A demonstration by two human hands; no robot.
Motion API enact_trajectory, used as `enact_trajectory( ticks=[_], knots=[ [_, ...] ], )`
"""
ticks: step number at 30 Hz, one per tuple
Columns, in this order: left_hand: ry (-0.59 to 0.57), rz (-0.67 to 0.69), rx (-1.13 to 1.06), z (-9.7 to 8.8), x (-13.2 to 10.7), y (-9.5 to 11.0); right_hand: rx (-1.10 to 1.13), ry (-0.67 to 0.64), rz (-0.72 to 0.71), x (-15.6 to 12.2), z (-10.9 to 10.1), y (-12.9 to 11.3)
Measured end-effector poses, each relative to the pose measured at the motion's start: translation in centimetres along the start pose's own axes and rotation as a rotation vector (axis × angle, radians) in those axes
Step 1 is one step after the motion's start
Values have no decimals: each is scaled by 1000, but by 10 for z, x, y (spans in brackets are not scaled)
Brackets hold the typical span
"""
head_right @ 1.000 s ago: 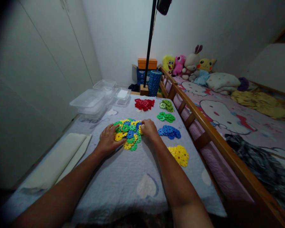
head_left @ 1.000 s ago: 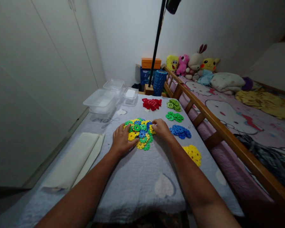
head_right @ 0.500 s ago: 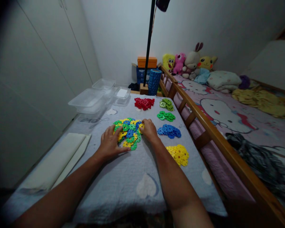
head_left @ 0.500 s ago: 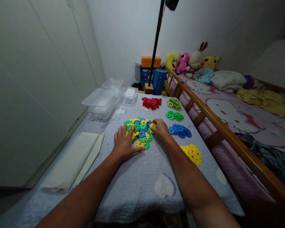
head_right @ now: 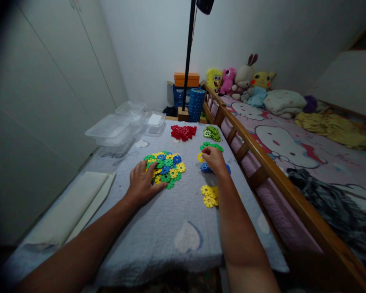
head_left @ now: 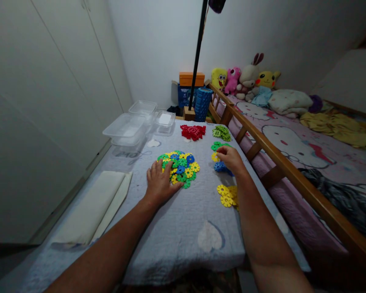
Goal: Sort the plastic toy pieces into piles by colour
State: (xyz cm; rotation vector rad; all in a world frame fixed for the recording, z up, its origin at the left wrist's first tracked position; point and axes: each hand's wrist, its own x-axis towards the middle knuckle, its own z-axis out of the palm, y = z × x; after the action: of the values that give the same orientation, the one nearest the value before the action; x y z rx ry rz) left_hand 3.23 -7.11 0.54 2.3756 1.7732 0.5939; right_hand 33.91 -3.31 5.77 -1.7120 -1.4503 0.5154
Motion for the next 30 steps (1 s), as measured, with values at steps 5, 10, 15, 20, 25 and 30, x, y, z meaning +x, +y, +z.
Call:
enact_trajectory(
  ticks=[5, 10, 15, 20, 25, 30],
  knots=[
    [27, 33, 6, 3, 2, -3, 39, 77, 124, -15, -37, 14],
    [39, 55, 3, 3, 3, -4, 97, -43, 151, -37, -59, 11],
    [29, 53, 1, 1, 3, -3, 69, -298, 159, -61, -69, 5],
    [15, 45, 9, -2, 3, -3, 18, -351, 188, -81, -80, 7],
    [18, 42, 12, -3, 2, -3, 15, -257, 233, -92, -84, 15],
    [19, 45, -4, -3, 2, -4, 24, -205, 261, -104, -81, 18]
  ],
)
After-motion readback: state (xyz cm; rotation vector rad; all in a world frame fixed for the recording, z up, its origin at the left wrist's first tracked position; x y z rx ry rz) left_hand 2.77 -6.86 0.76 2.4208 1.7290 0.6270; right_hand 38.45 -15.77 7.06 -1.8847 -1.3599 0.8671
